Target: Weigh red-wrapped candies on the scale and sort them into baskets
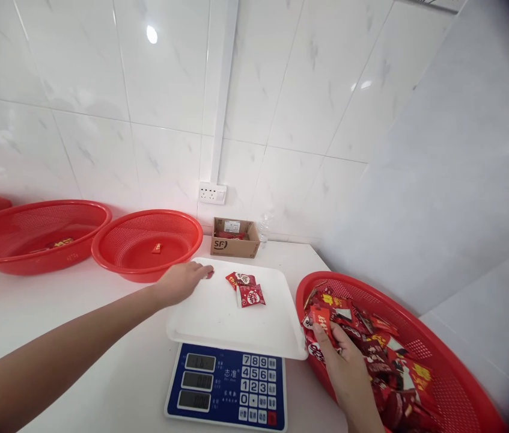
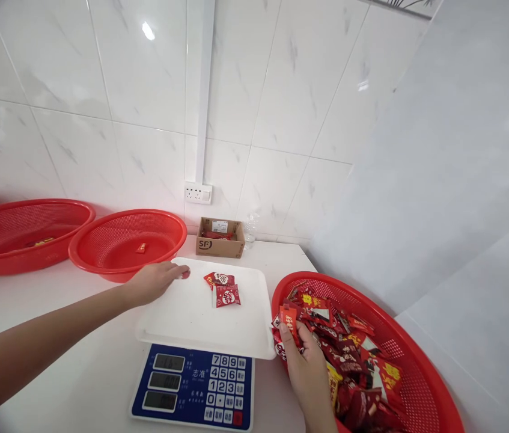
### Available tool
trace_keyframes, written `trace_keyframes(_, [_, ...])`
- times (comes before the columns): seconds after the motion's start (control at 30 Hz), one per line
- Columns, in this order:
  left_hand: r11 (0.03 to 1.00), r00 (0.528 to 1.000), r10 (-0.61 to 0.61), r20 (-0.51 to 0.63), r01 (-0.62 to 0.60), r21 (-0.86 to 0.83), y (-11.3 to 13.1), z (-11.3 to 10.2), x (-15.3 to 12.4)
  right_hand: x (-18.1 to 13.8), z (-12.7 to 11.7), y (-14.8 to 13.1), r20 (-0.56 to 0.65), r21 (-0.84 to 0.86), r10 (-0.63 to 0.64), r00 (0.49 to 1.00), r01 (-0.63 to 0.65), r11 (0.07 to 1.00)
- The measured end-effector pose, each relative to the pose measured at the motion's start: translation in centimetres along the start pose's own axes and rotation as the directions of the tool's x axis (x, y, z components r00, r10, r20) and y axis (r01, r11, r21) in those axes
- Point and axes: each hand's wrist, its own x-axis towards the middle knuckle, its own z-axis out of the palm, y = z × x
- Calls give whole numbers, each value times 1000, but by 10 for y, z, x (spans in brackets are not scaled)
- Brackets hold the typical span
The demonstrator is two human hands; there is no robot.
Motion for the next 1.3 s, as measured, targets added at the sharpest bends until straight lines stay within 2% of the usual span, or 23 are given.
trace_keyframes(0.13, [975, 965, -203, -166, 215, 53, -30, -21, 8, -2, -1, -8, 5, 5, -26, 1000, 26, 1000])
trace_keyframes(0.2, [960, 940, -256, -225, 274, 52, -37, -27, 15, -3, -1, -11, -6, -13, -28, 1000, 28, 1000])
trace_keyframes(0.3, [979, 953, -191, -233, 204, 30, -25, -24, 26, -3, 0, -14, -15, -39, -21, 1000, 20, 999])
trace_keyframes(0.4, [1000, 987, -19, -156, 16, -21, 12, -8, 39, -4, 0, -15, -7, -47, -22, 1000, 21, 999])
trace_keyframes(0.47, [994, 993, 82, -90, -88, -63, 40, 4, 48, -4, 0, -15, -4, -50, -17, 1000, 17, 999])
trace_keyframes(0.53, [986, 990, 136, -38, -139, -97, 61, 14, 58, -5, 0, -14, -9, -46, -13, 1000, 13, 999])
trace_keyframes(0.6, [982, 990, 144, 4, -143, -121, 73, 21, 68, -5, 0, -15, -19, -36, -23, 1000, 22, 999])
trace_keyframes(0.7, [984, 994, 104, 42, -96, -150, 77, 27, 78, -6, 0, -17, -32, -20, -48, 998, 47, 999])
trace_keyframes(0.87, [976, 999, 53, 1, -51, -211, 74, 31, 73, -8, 0, -18, -29, -38, -43, 999, 42, 998])
trace_keyframes(1.0, [973, 993, -17, -117, -11, -232, 56, 22, 63, -7, -1, -16, -21, -65, -54, 998, 52, 997])
trace_keyframes(1.13, [971, 951, -175, -256, 123, -207, 8, -5, 56, -7, -2, -14, -25, -54, -45, 999, 43, 998])
trace_keyframes(1.23, [951, 907, -298, -297, 257, -169, -31, -23, 49, -7, -2, -15, -28, -54, -34, 999, 32, 998])
trace_keyframes(1.3, [940, 891, -340, -301, 313, -134, -46, -29, 43, -6, -1, -16, -31, -58, -24, 999, 22, 998])
